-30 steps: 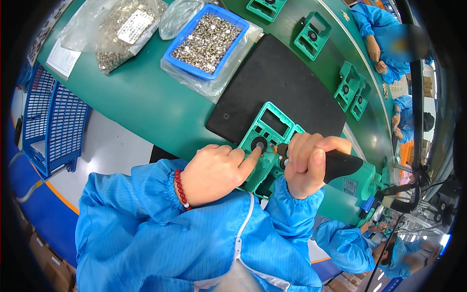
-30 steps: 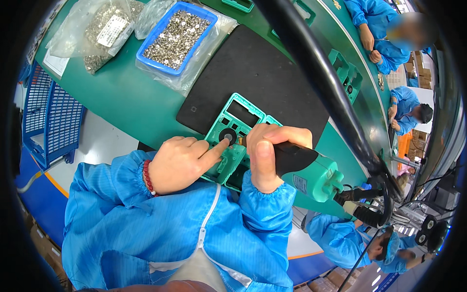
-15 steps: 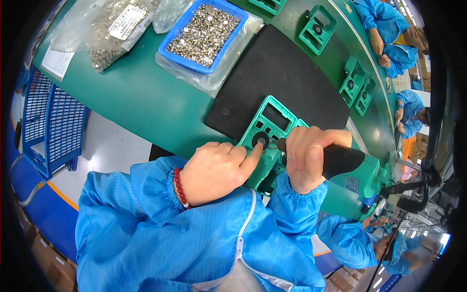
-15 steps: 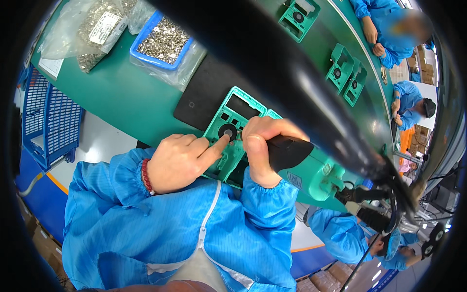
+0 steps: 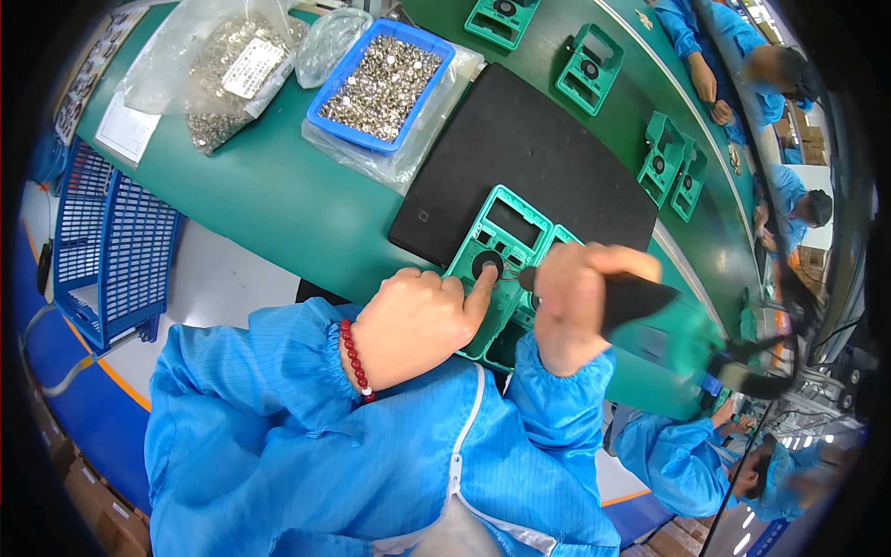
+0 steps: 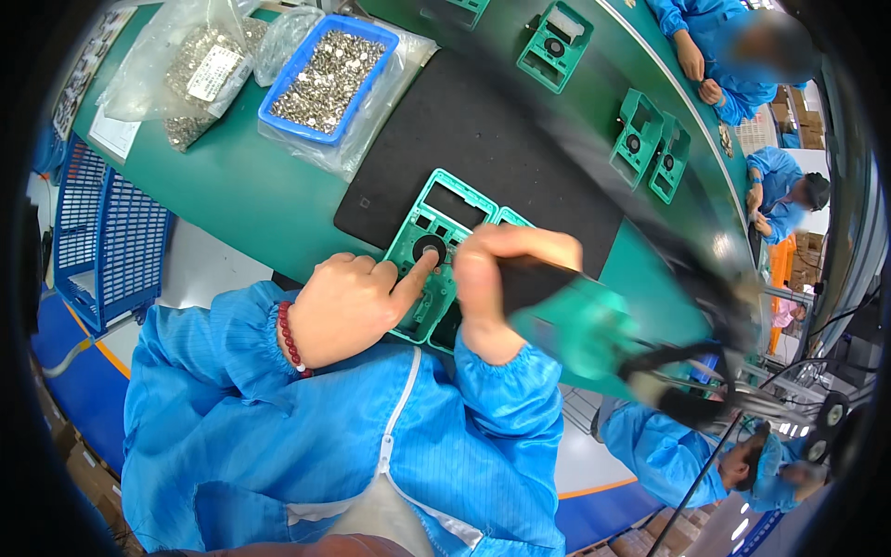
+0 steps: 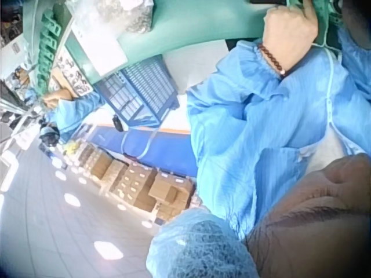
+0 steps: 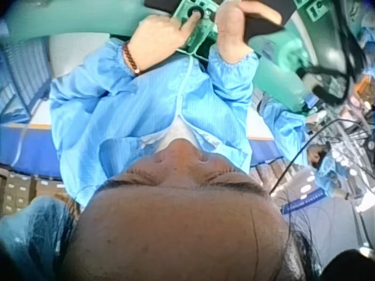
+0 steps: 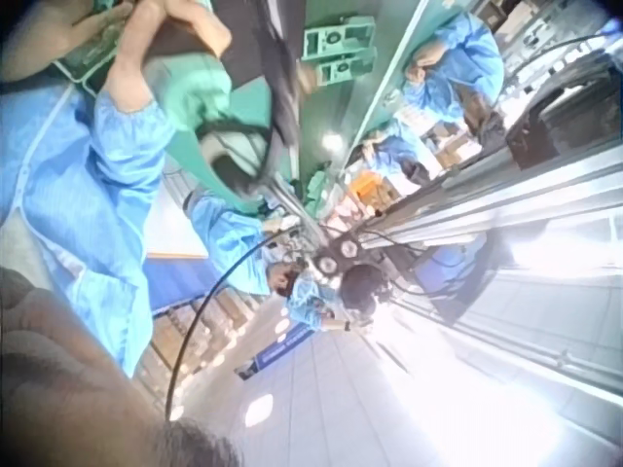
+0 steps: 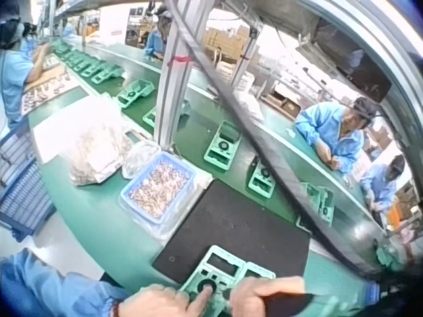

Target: Assembling components into green electronic device housings using an electric screwdriver on an assembly line.

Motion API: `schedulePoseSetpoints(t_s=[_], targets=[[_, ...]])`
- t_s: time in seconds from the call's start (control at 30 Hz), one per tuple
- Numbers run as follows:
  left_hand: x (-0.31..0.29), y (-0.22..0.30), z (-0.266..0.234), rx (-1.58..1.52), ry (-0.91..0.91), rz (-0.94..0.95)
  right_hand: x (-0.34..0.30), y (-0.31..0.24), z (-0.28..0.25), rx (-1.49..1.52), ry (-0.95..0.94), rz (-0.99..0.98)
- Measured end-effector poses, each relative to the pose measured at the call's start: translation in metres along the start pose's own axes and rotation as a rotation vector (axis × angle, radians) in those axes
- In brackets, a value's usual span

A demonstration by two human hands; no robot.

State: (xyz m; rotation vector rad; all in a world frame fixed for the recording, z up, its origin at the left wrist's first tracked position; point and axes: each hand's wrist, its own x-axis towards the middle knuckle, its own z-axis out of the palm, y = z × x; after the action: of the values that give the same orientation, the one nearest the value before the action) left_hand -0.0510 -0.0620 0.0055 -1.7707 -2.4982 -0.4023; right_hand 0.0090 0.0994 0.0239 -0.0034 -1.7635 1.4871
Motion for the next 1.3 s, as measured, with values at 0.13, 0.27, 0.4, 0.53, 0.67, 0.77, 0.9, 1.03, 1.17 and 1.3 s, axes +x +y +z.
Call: schedulePoseSetpoints(t_s=[0.13,0.27,0.4,0.53,0.67,0.77,0.9,1.03,1.17,1.3], targets=[[-0.002,-0.006,-0.007,-0.116,-0.007,0.021,0.012,-0.031,-0.018,0.314,0.163,-0.163],[-0.024,-0.012,-0.025,-0.292,-0.109,0.249,0.006,-0.044,-0.044,0.264,0.123,-0.209],[-0.034,-0.02,-0.022,-0.13,-0.23,0.359,-0.002,-0.06,-0.051,0.194,0.212,-0.151],[-0.019,-0.025,-0.071,-0.641,-0.16,0.132,-0.008,-0.066,-0.061,0.15,0.271,-0.145],[-0.017,-0.044,-0.08,-1.62,0.242,-0.102,-0.013,-0.072,-0.068,0.135,0.312,-0.138],[-0.01,-0.051,-0.071,-2.562,0.117,0.281,-0.014,-0.075,-0.068,0.107,0.347,-0.112],[-0.012,-0.046,-0.022,-2.605,0.202,-0.649,-0.011,-0.076,-0.063,0.025,0.312,-0.114],[-0.008,-0.049,-0.047,-2.6,0.279,-0.657,-0.008,-0.075,-0.06,0.028,0.294,-0.114],[-0.009,-0.054,-0.068,-2.749,0.283,-0.075,-0.003,-0.069,-0.053,0.054,0.283,-0.106],[-0.036,-0.063,-0.044,-2.615,0.276,-0.167,-0.034,-0.048,-0.084,-0.226,0.303,-0.049]])
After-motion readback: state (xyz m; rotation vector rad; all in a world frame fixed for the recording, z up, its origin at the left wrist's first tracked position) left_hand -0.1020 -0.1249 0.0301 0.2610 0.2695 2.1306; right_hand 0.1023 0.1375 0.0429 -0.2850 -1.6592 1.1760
